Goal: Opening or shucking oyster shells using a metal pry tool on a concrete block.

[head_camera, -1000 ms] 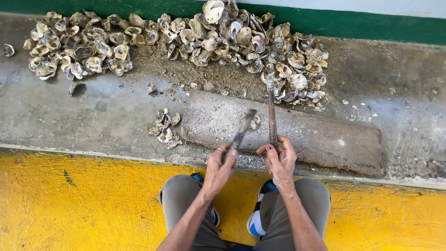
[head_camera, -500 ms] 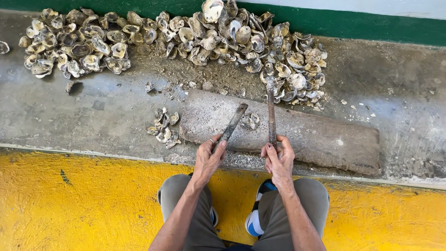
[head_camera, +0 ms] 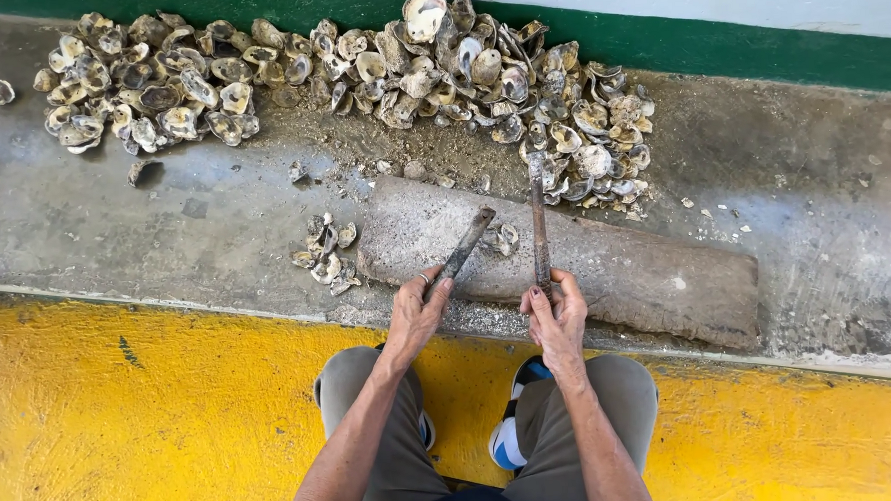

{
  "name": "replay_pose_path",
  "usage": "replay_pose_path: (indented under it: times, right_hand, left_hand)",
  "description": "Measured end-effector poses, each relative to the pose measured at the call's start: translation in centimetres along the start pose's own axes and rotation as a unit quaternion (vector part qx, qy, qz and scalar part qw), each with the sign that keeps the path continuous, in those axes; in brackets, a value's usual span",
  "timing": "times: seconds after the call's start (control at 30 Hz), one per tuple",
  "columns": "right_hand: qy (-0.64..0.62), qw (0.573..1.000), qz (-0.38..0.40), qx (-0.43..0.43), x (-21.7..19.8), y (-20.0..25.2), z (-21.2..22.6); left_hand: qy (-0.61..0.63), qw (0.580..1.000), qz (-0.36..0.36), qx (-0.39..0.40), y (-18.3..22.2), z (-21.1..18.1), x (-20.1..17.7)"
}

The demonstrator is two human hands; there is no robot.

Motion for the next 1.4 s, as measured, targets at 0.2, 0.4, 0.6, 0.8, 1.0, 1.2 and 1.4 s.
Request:
replay_pose_path:
  times: [0.2, 0.4, 0.6, 0.8, 1.0, 1.2, 1.4]
  right_hand:
    - [0.197, 0.976, -0.009, -0.096, -0.2, 0.1, -0.6]
    - [0.300, 0.939, -0.021, -0.166, 1.6, 1.0, 2.7]
    - [0.366, 0.902, -0.024, -0.229, -0.6, 0.2, 5.3]
    - [0.387, 0.872, -0.067, -0.293, -0.6, 1.0, 7.6]
    - [0.534, 0.802, -0.048, -0.264, 0.3, 0.8, 6.2]
    - [0.548, 0.831, -0.036, -0.091, 0.1, 0.6, 7.2]
    - [0.453, 0.863, -0.045, -0.216, 1.6, 2.0, 11.8]
  left_hand:
    - [-0.136, 0.990, -0.012, 0.044, -0.4, -3.0, -0.7]
    - [-0.214, 0.975, -0.012, 0.062, -0.4, -3.9, -0.6]
    - [-0.203, 0.978, -0.005, 0.044, -0.1, -5.3, -0.9]
    - [-0.206, 0.977, -0.008, 0.047, -0.1, -4.3, -0.9]
    - [-0.209, 0.977, -0.009, 0.046, -0.4, -3.7, -0.6]
    - [-0.200, 0.978, -0.026, 0.055, -0.2, -4.3, -0.9]
    - [-0.215, 0.975, -0.015, 0.056, -0.2, -4.2, -0.9]
Point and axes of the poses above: each hand's wrist, its own y-axis away from the middle knuckle, its own x-axis out of the palm, z = x × y, the point moved 3 cm from there along -y, towards the middle knuckle, and after that the axes turned 5 degrees about x, right-handed, at the moved point
